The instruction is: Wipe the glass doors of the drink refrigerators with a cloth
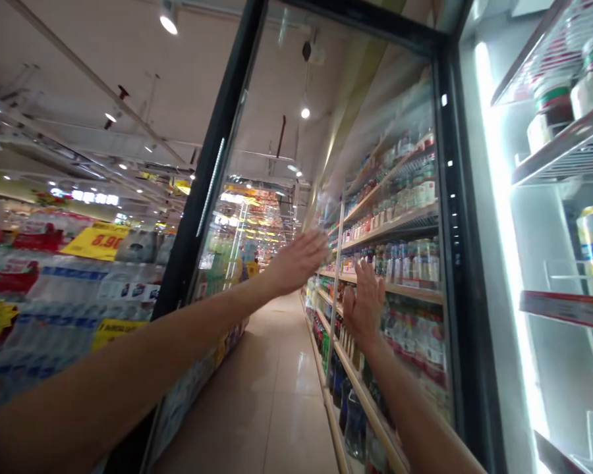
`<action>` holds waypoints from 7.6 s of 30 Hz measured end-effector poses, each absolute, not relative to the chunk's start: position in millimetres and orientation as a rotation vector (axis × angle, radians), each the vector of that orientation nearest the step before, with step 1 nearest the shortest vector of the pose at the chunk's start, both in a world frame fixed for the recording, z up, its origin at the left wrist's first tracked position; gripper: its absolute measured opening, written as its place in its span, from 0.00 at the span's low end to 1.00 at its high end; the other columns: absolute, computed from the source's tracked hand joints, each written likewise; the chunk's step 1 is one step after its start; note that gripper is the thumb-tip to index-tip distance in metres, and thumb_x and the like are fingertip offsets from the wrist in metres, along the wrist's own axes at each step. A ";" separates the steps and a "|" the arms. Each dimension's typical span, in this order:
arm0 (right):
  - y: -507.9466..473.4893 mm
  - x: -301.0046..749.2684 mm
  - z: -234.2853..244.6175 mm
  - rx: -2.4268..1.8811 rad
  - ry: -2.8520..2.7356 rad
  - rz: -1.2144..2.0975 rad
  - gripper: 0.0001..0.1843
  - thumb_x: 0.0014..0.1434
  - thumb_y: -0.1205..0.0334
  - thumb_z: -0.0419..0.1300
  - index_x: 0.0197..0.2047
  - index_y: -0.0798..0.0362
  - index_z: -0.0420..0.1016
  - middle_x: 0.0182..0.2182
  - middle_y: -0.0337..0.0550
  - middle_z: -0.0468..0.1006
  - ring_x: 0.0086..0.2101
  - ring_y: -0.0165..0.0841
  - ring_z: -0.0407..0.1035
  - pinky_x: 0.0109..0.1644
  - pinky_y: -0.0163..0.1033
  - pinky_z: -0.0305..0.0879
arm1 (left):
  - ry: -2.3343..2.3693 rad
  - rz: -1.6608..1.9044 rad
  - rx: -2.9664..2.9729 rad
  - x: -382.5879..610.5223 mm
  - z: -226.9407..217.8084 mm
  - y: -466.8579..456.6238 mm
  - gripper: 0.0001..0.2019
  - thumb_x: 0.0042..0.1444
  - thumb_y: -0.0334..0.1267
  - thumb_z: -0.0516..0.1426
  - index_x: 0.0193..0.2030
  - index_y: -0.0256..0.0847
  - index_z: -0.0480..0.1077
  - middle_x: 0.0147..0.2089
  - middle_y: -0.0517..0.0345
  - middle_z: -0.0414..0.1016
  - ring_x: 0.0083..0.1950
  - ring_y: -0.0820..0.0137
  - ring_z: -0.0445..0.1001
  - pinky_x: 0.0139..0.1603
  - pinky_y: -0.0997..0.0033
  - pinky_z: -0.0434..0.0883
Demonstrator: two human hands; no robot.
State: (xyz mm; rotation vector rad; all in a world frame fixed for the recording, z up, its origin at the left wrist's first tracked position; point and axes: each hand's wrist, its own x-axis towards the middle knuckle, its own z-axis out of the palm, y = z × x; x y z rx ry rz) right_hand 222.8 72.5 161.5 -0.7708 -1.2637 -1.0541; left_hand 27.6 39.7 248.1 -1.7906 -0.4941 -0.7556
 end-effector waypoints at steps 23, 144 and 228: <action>71.3 223.9 161.9 -0.786 -1.256 -1.048 0.26 0.61 0.61 0.44 0.62 0.52 0.57 0.59 0.52 0.65 0.62 0.41 0.53 0.62 0.55 0.49 | -0.776 -1.032 -1.615 -77.7 200.0 25.0 0.20 0.61 0.30 0.45 0.60 0.43 0.61 0.68 0.51 0.51 0.70 0.63 0.42 0.67 0.53 0.52; 65.1 213.8 143.3 -0.823 -1.247 -1.014 0.23 0.59 0.65 0.46 0.57 0.51 0.63 0.60 0.47 0.64 0.62 0.38 0.53 0.63 0.52 0.50 | -0.707 -0.861 -1.632 -61.6 129.0 20.8 0.22 0.58 0.32 0.51 0.60 0.46 0.61 0.67 0.47 0.54 0.69 0.58 0.46 0.64 0.50 0.54; 44.2 210.8 74.7 -0.932 -1.436 -1.058 0.28 0.61 0.63 0.48 0.65 0.42 0.52 0.63 0.44 0.57 0.64 0.41 0.45 0.64 0.56 0.45 | -0.846 -1.011 -1.696 -13.3 86.3 22.6 0.35 0.59 0.54 0.49 0.67 0.34 0.48 0.67 0.48 0.53 0.69 0.61 0.49 0.68 0.55 0.39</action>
